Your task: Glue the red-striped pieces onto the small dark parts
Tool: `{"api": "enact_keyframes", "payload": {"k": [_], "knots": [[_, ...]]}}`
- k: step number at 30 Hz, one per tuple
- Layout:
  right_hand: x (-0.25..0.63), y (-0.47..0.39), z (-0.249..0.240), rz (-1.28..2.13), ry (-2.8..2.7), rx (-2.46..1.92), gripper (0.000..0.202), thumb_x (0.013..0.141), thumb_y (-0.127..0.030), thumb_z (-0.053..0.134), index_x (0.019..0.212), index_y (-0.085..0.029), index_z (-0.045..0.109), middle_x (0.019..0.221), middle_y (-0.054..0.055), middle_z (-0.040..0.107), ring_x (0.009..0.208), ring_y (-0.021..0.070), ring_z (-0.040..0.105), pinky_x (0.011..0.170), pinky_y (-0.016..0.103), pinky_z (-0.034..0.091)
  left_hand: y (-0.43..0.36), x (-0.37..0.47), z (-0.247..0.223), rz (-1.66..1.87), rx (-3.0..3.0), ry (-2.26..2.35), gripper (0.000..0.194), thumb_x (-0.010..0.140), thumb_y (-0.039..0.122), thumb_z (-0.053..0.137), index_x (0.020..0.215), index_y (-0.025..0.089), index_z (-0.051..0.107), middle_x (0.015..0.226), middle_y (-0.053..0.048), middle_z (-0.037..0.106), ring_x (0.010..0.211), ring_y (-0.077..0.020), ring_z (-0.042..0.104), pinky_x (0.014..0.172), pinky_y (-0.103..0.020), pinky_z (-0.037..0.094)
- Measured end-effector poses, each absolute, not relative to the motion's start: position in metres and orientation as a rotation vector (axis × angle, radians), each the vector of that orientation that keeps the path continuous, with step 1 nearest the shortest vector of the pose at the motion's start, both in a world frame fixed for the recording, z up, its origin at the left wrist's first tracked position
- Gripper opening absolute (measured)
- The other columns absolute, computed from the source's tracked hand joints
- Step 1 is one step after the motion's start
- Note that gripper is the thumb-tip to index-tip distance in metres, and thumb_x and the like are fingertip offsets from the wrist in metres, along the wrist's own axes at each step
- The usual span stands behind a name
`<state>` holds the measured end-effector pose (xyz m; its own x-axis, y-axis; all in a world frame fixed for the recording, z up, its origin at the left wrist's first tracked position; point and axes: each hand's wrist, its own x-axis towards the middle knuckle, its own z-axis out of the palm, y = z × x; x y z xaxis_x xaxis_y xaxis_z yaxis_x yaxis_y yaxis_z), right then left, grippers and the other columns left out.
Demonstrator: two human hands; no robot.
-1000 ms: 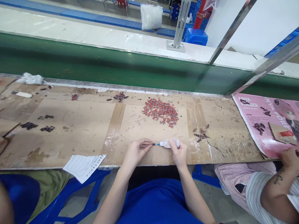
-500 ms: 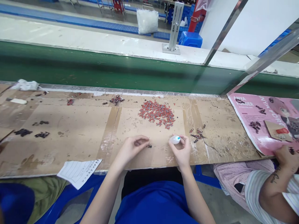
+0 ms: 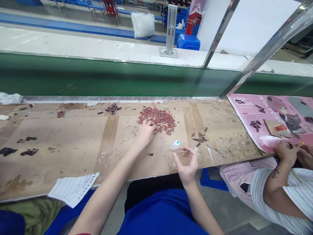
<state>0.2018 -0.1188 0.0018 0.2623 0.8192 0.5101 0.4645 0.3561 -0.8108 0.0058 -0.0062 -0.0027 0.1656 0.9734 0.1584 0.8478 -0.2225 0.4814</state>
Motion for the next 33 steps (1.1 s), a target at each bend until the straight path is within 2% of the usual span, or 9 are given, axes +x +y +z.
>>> {"api": "enact_keyframes", "payload": {"k": [3,8,11,14,22,29,33], "knots": [[0.188,-0.122,0.011,0.499,-1.360,-1.270,0.018,0.082,-0.030,0.072,0.096,-0.020,0.067,0.086,0.007,0.074,0.069,0.0176,0.066,0.065,0.033,0.057,-0.030,0.003,0.008,0.739,2.260,1.587,0.015,0.089,0.016,0.059,0.084,0.023,0.072,0.089,-0.005,0.074,0.091,-0.0248,0.059,0.082,-0.038,0.041],[0.162,-0.124,0.019,0.994,-1.070,-1.253,0.028,0.076,-0.039,0.078,0.094,-0.017,0.073,0.082,0.007,0.075,0.070,0.0191,0.071,0.064,0.031,0.061,-0.087,0.006,0.030,1.141,2.417,1.172,0.019,0.098,0.021,0.050,0.096,0.023,0.069,0.087,-0.002,0.076,0.083,-0.0163,0.064,0.078,-0.032,0.040],[0.155,-0.125,0.019,1.162,-0.981,-1.246,0.023,0.073,-0.039,0.079,0.081,-0.018,0.075,0.077,0.005,0.075,0.069,0.0194,0.071,0.066,0.031,0.061,-0.110,0.007,0.036,1.237,2.415,1.222,0.015,0.097,0.020,0.053,0.096,0.021,0.067,0.083,-0.001,0.076,0.078,-0.0148,0.066,0.079,-0.031,0.042],[0.154,-0.127,0.015,1.276,-0.986,-1.248,0.021,0.072,-0.037,0.080,0.081,-0.019,0.077,0.080,0.006,0.077,0.075,0.0214,0.073,0.070,0.032,0.062,-0.119,0.004,0.032,1.283,2.403,1.312,0.010,0.095,0.019,0.056,0.096,0.020,0.066,0.082,-0.001,0.076,0.076,-0.0142,0.067,0.078,-0.031,0.044],[0.163,-0.127,0.009,1.276,-1.063,-1.303,0.020,0.080,-0.039,0.071,0.086,-0.020,0.076,0.088,0.007,0.075,0.084,0.0228,0.072,0.066,0.031,0.062,-0.119,-0.016,-0.018,1.055,2.259,1.497,0.017,0.094,0.031,0.056,0.102,0.022,0.069,0.099,-0.007,0.075,0.094,-0.0223,0.066,0.083,-0.037,0.052],[0.160,-0.127,-0.003,1.314,-1.084,-1.340,0.026,0.086,-0.045,0.063,0.087,-0.019,0.068,0.079,0.005,0.073,0.073,0.0190,0.072,0.056,0.026,0.060,-0.115,-0.014,-0.032,1.032,2.155,1.581,0.022,0.096,0.027,0.051,0.089,0.021,0.071,0.094,-0.007,0.073,0.089,-0.0219,0.066,0.080,-0.035,0.056],[0.162,-0.126,-0.002,1.246,-1.227,-1.296,0.021,0.087,-0.038,0.064,0.089,-0.019,0.072,0.087,0.007,0.077,0.082,0.0205,0.074,0.072,0.031,0.063,-0.118,-0.009,-0.016,1.032,1.960,1.490,0.023,0.096,0.028,0.051,0.088,0.021,0.071,0.086,-0.005,0.075,0.083,-0.0195,0.070,0.077,-0.032,0.057]]}}
